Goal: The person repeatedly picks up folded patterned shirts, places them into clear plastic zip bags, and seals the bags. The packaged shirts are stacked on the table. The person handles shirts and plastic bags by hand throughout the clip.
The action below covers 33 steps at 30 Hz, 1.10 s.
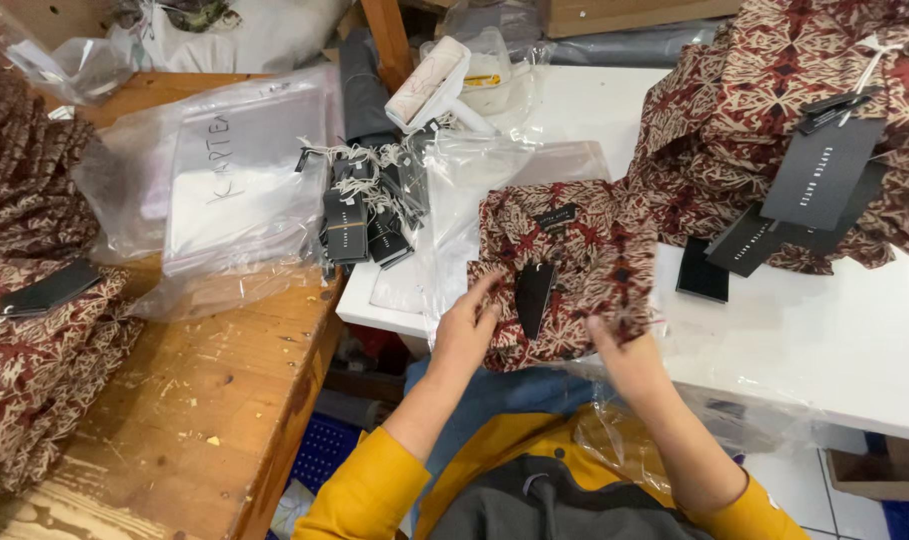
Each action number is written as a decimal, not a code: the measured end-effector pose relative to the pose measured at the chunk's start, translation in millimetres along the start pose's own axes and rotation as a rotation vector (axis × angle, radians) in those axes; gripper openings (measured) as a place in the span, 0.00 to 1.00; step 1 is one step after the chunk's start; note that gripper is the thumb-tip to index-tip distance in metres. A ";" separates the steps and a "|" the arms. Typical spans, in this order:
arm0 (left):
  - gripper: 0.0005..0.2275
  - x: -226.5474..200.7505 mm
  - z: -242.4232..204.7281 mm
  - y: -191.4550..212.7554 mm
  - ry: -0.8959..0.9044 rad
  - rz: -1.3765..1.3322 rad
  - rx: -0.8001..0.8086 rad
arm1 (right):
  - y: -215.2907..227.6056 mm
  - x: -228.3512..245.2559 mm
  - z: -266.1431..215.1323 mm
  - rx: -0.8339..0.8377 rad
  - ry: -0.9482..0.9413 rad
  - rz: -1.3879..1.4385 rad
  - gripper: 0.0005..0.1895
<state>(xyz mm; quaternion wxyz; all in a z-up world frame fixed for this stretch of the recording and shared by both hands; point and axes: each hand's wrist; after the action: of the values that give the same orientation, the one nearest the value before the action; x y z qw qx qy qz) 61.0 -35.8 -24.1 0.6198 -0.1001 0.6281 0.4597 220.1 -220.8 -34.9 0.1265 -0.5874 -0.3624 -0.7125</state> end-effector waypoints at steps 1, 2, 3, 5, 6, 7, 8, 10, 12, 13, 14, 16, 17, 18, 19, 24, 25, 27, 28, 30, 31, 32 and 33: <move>0.20 -3.1 -3.6 0.3 0.005 0.007 -0.002 | -5.6 3.9 0.3 0.022 -0.045 -0.232 0.25; 0.18 -7.0 -6.4 -0.9 0.010 0.015 -0.005 | -9.3 8.8 0.1 0.042 -0.092 -0.464 0.29; 0.16 -10.6 -8.6 -0.3 0.018 0.023 -0.007 | -13.9 15.0 -1.4 0.006 0.089 -0.654 0.32; 0.17 -18.0 -7.1 0.7 -0.012 -0.023 -0.005 | -28.1 30.0 -1.7 -0.065 0.457 -1.023 0.40; 0.18 -20.7 -5.1 1.9 -0.027 -0.045 -0.003 | -35.3 36.7 -4.3 -0.062 0.481 -1.198 0.37; 0.21 -22.6 -3.3 2.3 -0.031 0.028 0.008 | -45.8 42.6 -8.5 -0.056 0.501 -1.376 0.34; 0.23 -23.5 1.0 4.0 -0.035 0.102 0.020 | -56.2 48.2 -11.6 -0.048 0.520 -1.554 0.32; 0.27 -25.6 10.7 5.3 -0.038 0.184 0.029 | -67.9 55.6 -17.1 0.017 0.576 -1.609 0.31; 0.28 -26.7 21.1 5.6 -0.034 0.205 0.023 | -76.3 61.1 -20.9 0.104 0.628 -1.676 0.30; 0.26 -27.2 26.3 5.5 -0.031 0.256 0.057 | -79.3 64.3 -21.3 0.160 0.653 -1.711 0.29; 0.24 -27.7 30.8 4.5 -0.028 0.306 0.091 | -81.2 67.5 -21.0 0.216 0.678 -1.745 0.29; 0.19 -27.4 36.7 2.1 -0.043 0.366 0.117 | -79.0 72.3 -20.1 0.159 0.745 -1.676 0.29; 0.17 -27.6 39.3 1.7 -0.062 0.372 0.107 | -74.8 74.8 -17.9 0.129 0.780 -1.642 0.29; 0.16 -27.5 40.3 2.8 -0.080 0.377 0.097 | -67.9 76.6 -15.0 0.134 0.841 -1.503 0.29; 0.15 -27.8 41.3 5.8 -0.099 0.352 0.076 | -58.0 77.4 -10.0 0.135 0.897 -1.365 0.29; 0.14 -15.6 18.3 64.7 -0.041 0.160 -0.046 | -0.1 54.3 20.5 0.284 0.889 -0.292 0.22; 0.13 -11.2 6.9 83.0 0.011 0.095 -0.092 | 3.7 46.7 31.9 0.236 0.734 -0.321 0.16; 0.12 -2.6 -15.3 112.8 -0.050 0.134 -0.228 | 2.9 28.9 50.0 0.222 0.624 -0.418 0.11; 0.11 1.5 -27.7 125.0 -0.087 0.152 -0.261 | 1.0 22.2 66.4 0.253 0.670 -0.487 0.14; 0.09 6.2 -48.4 145.3 -0.159 0.190 -0.291 | -3.3 10.7 91.4 0.311 0.695 -0.590 0.13; 0.08 8.1 -59.3 153.6 -0.190 0.207 -0.287 | -6.5 6.1 99.7 0.340 0.672 -0.625 0.10; 0.08 9.5 -68.8 160.6 -0.146 0.216 -0.279 | -9.4 3.0 107.9 0.370 0.650 -0.660 0.08; 0.08 10.2 -78.2 166.4 -0.100 0.224 -0.270 | -11.1 0.8 114.9 0.378 0.648 -0.680 0.09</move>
<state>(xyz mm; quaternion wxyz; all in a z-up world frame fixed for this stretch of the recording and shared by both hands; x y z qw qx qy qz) -110.6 6.6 27.5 0.5761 -0.0886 0.5363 0.6104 298.8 -136.4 -32.8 0.0976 -0.1517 -0.5981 -0.7809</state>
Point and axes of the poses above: each hand's wrist, its own z-axis towards the middle knuckle, its own y-axis out of the back of the hand, x = y × z, and after that the axes turned 3 degrees about -z, right-handed
